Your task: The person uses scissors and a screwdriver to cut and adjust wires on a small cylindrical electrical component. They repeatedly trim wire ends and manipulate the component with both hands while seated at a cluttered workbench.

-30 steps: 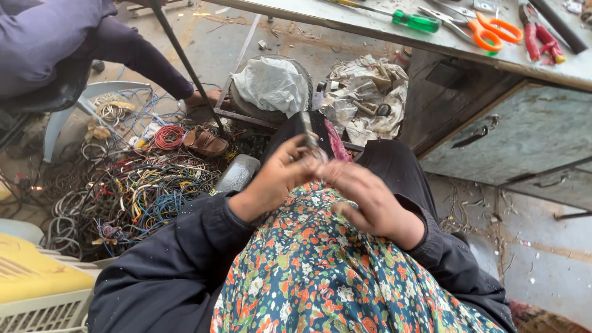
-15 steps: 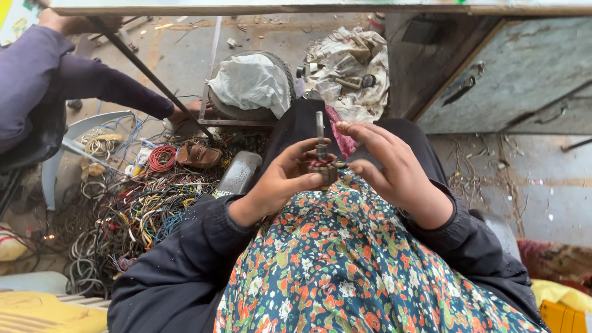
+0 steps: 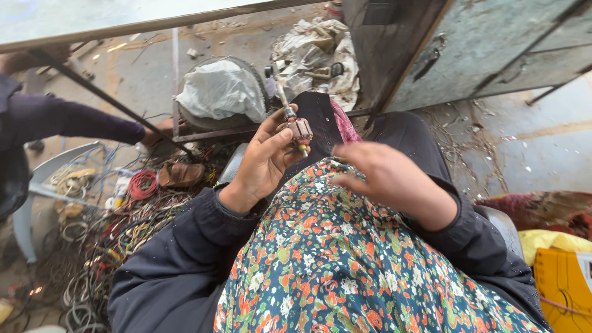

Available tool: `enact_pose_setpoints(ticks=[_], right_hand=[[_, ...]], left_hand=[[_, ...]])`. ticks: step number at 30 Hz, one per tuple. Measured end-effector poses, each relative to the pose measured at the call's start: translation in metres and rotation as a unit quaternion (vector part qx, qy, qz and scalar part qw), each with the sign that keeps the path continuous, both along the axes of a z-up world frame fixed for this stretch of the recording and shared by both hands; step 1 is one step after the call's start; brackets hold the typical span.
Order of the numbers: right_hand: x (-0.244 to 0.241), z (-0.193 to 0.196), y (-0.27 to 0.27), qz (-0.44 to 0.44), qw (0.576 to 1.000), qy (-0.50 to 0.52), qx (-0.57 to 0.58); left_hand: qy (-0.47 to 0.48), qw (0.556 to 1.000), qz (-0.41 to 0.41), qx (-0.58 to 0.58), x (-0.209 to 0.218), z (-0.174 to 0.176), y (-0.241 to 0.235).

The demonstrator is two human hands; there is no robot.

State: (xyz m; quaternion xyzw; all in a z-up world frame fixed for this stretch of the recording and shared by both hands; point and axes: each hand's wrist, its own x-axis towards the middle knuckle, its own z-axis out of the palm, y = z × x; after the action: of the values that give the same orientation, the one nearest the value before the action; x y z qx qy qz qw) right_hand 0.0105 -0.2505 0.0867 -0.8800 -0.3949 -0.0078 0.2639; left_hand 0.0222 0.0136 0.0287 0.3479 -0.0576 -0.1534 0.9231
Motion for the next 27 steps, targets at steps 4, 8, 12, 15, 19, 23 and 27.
enact_pose_setpoints(ticks=[4, 8, 12, 15, 19, 23, 27], right_hand=[[0.004, 0.012, -0.007, -0.130, 0.985, -0.050, 0.103], [-0.010, 0.015, -0.015, -0.009, 0.943, 0.070, 0.327], [-0.027, 0.000, -0.014, 0.125, 0.848, 0.306, 0.414], [-0.024, -0.005, -0.022, 0.144, 0.871, 0.362, 0.297], [-0.025, -0.002, -0.039, 0.061, 0.943, 0.309, 0.106], [-0.018, -0.004, -0.034, -0.138, 0.987, 0.063, 0.057], [-0.011, -0.007, -0.031, -0.124, 0.930, 0.107, 0.330]], left_hand=[[-0.082, 0.991, -0.098, 0.040, -0.001, 0.005, -0.009], [-0.120, 0.967, -0.199, 0.101, 0.001, -0.005, -0.029], [-0.097, 0.953, -0.240, 0.158, 0.006, -0.014, -0.039], [-0.060, 0.968, -0.220, 0.103, 0.015, -0.012, -0.038], [-0.027, 0.984, -0.170, 0.040, 0.033, -0.003, -0.034], [-0.087, 0.971, -0.221, 0.027, 0.037, 0.002, -0.031], [-0.183, 0.936, -0.287, 0.088, 0.029, -0.008, -0.046]])
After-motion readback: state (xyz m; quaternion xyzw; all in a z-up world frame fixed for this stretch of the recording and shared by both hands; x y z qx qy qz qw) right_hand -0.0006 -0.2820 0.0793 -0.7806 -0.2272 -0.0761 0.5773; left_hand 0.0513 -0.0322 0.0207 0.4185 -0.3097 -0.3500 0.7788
